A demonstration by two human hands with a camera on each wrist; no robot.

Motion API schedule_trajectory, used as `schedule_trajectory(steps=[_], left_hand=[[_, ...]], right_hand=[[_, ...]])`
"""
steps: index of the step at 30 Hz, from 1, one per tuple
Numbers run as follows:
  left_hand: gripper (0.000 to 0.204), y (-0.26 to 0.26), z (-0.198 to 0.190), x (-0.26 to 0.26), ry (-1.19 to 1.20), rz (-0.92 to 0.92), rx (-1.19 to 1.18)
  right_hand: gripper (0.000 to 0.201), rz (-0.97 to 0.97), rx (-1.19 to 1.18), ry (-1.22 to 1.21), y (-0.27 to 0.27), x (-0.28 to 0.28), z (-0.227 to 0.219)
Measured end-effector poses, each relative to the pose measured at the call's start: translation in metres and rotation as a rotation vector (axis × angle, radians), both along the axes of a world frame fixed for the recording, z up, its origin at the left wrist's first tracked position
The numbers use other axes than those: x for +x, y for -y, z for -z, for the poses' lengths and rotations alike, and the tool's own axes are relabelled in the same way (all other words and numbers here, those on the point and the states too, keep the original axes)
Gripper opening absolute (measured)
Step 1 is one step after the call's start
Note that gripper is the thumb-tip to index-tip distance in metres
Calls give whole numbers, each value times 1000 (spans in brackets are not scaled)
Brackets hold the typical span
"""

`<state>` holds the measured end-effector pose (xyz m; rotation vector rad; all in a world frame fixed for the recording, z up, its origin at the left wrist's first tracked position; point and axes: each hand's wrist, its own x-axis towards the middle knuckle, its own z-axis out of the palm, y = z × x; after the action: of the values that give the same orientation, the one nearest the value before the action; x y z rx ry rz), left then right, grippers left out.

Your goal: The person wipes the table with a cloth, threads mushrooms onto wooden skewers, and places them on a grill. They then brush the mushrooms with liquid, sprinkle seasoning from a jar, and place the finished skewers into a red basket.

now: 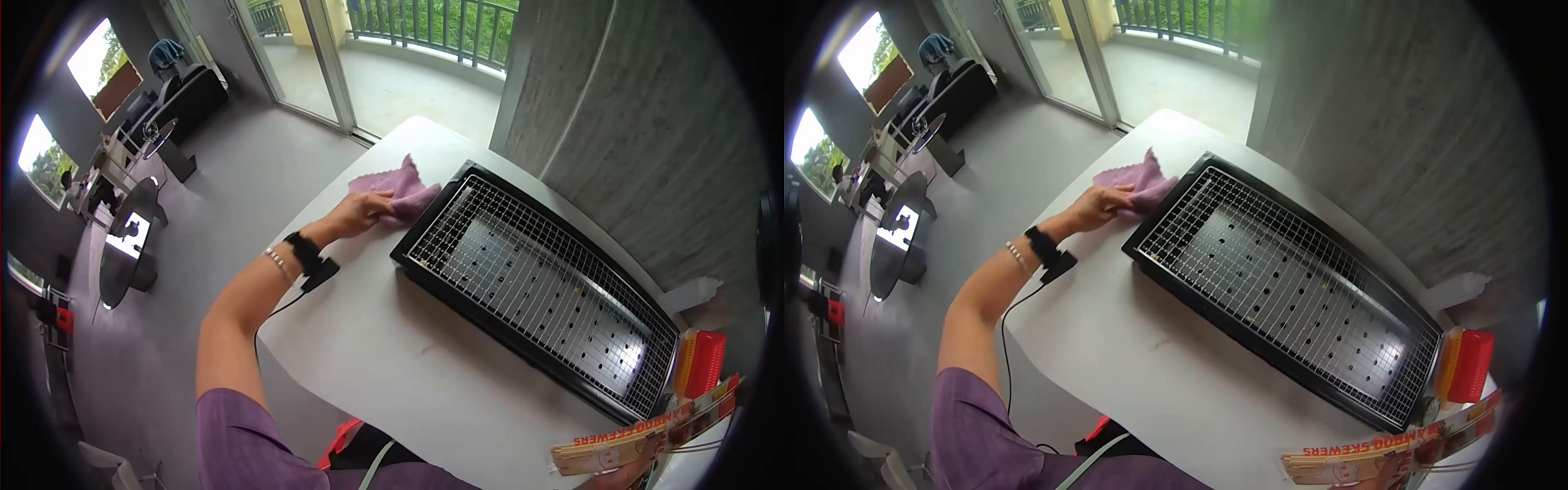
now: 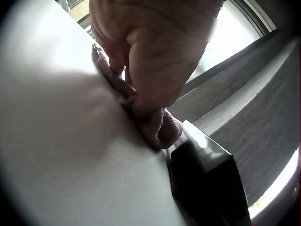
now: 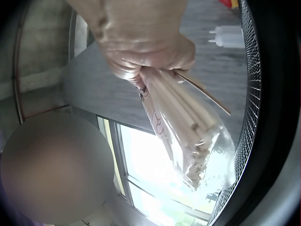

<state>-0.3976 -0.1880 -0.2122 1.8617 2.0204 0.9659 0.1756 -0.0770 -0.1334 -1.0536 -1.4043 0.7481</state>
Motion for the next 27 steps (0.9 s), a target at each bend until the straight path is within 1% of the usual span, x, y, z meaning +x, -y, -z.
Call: schedule_trajectory(steps=[1,3,4,5,6,8,10,11,12,13,14,15,16,17,18,19,20,22,23,25,26,27], left_hand=[[35,32,3,11,1,-61,-26],[31,93,-10,43,-38,-94,-62],[28,120,-19,58,-46,-88,-123],[26,145,-19,69,-24,-77,-58],[21,167,-25,78,-57,-83,-40],[21,204,-30,82,-145,-247,-62],[24,222,-37,69,-149,-465,-49],[32,215,-40,65,-24,-614,102],[40,206,-53,61,26,-790,26],[47,188,-67,62,-45,-805,126],[47,174,-48,39,-190,-787,256],[41,158,-44,27,-225,-764,184],[38,141,-36,16,-217,-688,157],[34,123,-26,12,-210,-612,128],[33,106,-20,19,-167,-461,141],[41,94,-7,25,-119,-268,75],[51,86,9,39,-238,-273,-23],[56,98,3,65,-285,-219,-59],[56,111,-4,76,-286,-219,-64],[55,153,-19,83,2,-386,-134],[56,180,4,65,-165,-460,-75],[57,207,16,48,-214,-534,-53]], right_hand=[[50,2,-7,-2,6,2,2],[50,10,-18,-11,16,3,4],[50,16,-22,-16,22,4,4],[50,19,-25,-19,29,7,5],[50,20,-28,-20,35,9,5],[51,15,-33,-17,43,12,3],[51,3,-45,-1,52,19,2],[51,-2,-44,2,59,20,-5],[51,-8,-43,4,59,15,-8],[52,-29,-103,-78,61,5,-13],[54,-50,-163,-156,63,3,-15],[55,-89,28,-39,64,6,-6],[55,-92,32,-35,65,6,-6],[56,-91,-79,-118,67,4,-7],[57,-88,-192,-198,69,1,-10],[57,-41,-219,-235,75,-5,-16],[57,-40,-219,-236,75,0,-13],[49,-51,-186,-3,77,13,-8],[49,-53,-192,-3,76,14,-7],[47,-80,-428,-432,76,6,-10],[47,-80,-432,-435,72,4,-6],[45,-170,-458,-426,67,2,2]])
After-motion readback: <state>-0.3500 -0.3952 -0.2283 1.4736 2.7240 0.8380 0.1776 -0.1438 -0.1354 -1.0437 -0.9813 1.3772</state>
